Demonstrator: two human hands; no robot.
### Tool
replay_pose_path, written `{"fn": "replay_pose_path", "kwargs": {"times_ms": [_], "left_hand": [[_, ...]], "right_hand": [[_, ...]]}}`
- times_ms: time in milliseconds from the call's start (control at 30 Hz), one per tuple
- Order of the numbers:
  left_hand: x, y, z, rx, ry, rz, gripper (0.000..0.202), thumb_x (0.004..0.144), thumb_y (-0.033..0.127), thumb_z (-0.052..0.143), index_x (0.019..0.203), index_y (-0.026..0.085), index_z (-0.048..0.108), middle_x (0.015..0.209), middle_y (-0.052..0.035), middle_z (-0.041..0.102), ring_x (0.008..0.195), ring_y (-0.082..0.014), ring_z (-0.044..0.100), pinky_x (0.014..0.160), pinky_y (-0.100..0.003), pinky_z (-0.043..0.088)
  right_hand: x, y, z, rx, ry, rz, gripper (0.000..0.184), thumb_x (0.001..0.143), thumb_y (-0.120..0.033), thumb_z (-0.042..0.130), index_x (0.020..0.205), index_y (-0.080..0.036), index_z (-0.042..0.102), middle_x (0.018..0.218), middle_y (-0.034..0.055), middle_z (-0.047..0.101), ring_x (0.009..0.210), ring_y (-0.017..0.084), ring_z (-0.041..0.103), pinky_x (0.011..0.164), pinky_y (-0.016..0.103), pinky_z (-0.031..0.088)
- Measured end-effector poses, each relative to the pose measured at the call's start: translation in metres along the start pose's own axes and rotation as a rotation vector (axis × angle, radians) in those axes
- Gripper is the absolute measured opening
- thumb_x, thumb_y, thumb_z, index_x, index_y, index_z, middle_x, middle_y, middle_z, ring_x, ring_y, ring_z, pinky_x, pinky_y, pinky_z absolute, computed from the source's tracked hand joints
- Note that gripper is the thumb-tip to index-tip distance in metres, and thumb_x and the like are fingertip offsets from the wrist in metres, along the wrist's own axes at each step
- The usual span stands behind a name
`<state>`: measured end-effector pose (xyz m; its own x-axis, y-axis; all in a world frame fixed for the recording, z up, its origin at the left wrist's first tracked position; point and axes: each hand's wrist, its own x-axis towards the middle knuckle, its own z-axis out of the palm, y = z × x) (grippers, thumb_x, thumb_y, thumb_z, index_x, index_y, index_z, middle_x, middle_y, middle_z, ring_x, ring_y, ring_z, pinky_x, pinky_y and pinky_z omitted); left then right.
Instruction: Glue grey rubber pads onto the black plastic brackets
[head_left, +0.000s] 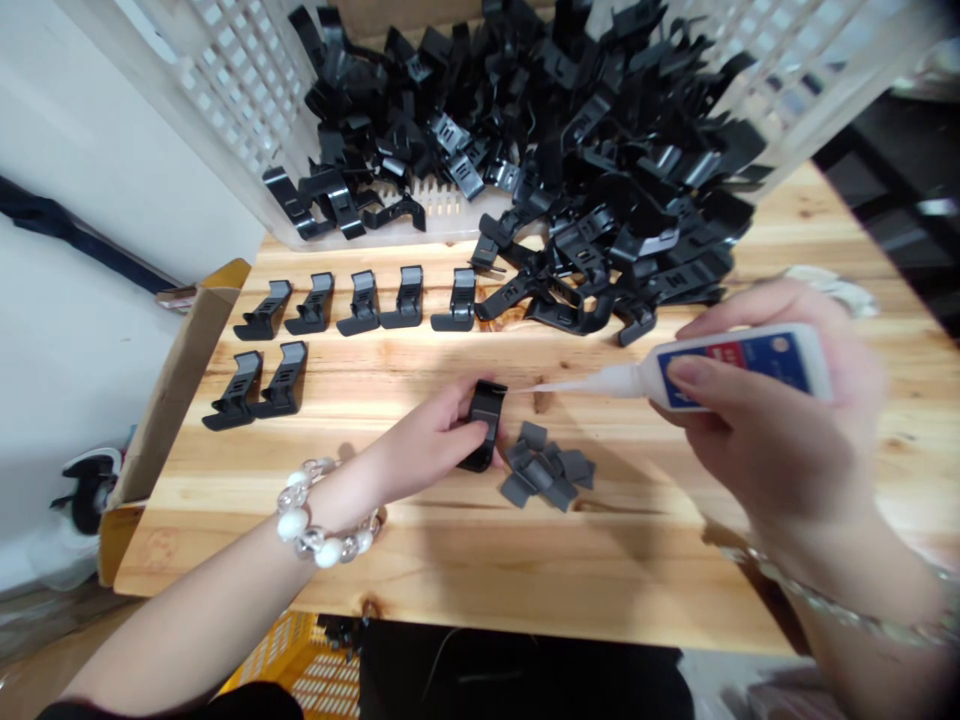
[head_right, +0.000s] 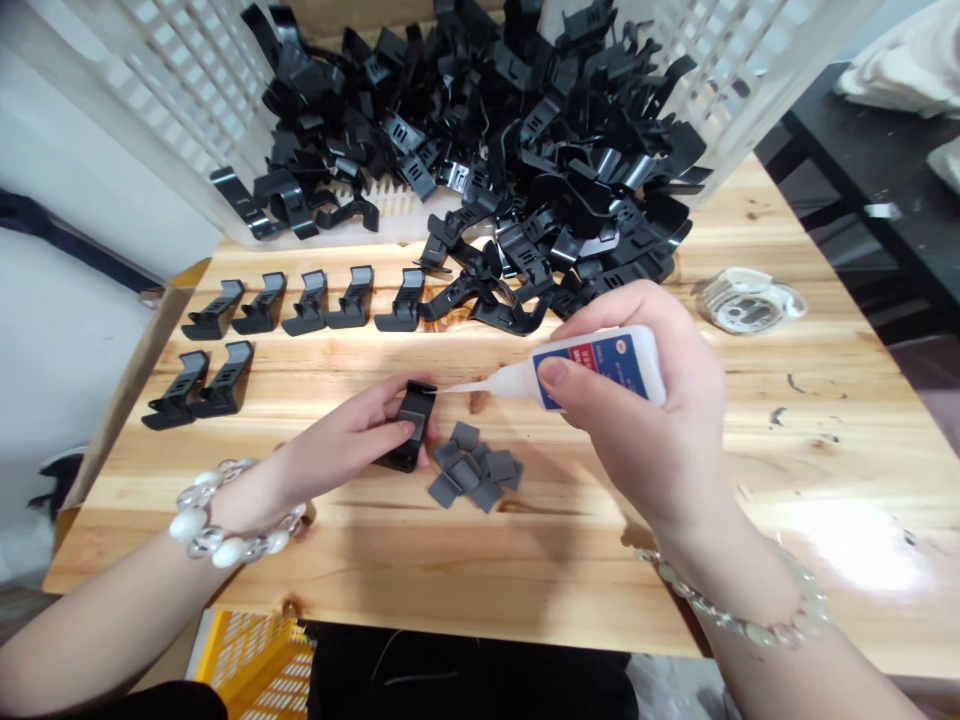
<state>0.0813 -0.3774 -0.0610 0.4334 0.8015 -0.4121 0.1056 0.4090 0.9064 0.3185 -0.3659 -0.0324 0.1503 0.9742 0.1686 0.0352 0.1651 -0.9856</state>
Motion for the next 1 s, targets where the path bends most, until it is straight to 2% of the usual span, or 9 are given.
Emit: {"fn": "replay_pose_path", "kwargs": {"times_ms": [500, 600, 733, 1000], "left_hand": [[-0.0007, -0.0013, 0.0018, -0.032, 0.021, 0.023, 0.044, 0.083, 0.014, 0.057, 0.126, 0.015, 0.048, 0.076, 0.0006, 0.066, 0.068, -0.0159, 0.068, 0.07, -0.031, 0.053], [-0.0009, -0.0025, 0.0017, -0.037, 0.027, 0.023, 0.048, 0.083, 0.015, 0.058, 0.129, 0.015, 0.046, 0.081, -0.0007, 0.066, 0.068, -0.016, 0.068, 0.07, -0.032, 0.054], [-0.0005, -0.0042, 0.0009, -0.018, 0.019, 0.03, 0.05, 0.083, 0.015, 0.058, 0.131, 0.013, 0.044, 0.078, -0.0001, 0.065, 0.069, -0.0166, 0.069, 0.072, -0.032, 0.054], [-0.0016, -0.0002, 0.0027, -0.032, 0.024, 0.013, 0.048, 0.082, 0.014, 0.058, 0.129, 0.014, 0.045, 0.081, -0.001, 0.066, 0.068, -0.0153, 0.068, 0.07, -0.031, 0.054]], "right_hand": [[-0.0022, -0.0006, 0.0038, -0.007, -0.036, 0.001, 0.02, 0.064, -0.016, 0.08, 0.074, -0.024, 0.064, 0.066, -0.002, 0.059, 0.051, 0.01, 0.047, 0.039, 0.022, 0.033], [-0.0027, -0.0008, 0.0042, -0.018, -0.042, -0.011, 0.02, 0.065, -0.016, 0.08, 0.074, -0.024, 0.064, 0.068, -0.0019, 0.059, 0.051, 0.011, 0.046, 0.04, 0.024, 0.031], [-0.0027, -0.0012, 0.0035, -0.039, -0.053, -0.026, 0.02, 0.065, -0.018, 0.08, 0.075, -0.024, 0.064, 0.069, -0.0022, 0.059, 0.052, 0.01, 0.045, 0.041, 0.025, 0.03], [-0.0011, -0.0039, 0.0044, 0.065, -0.042, 0.054, 0.02, 0.062, -0.009, 0.074, 0.071, -0.023, 0.063, 0.062, -0.0027, 0.058, 0.046, 0.009, 0.046, 0.037, 0.022, 0.031]]}}
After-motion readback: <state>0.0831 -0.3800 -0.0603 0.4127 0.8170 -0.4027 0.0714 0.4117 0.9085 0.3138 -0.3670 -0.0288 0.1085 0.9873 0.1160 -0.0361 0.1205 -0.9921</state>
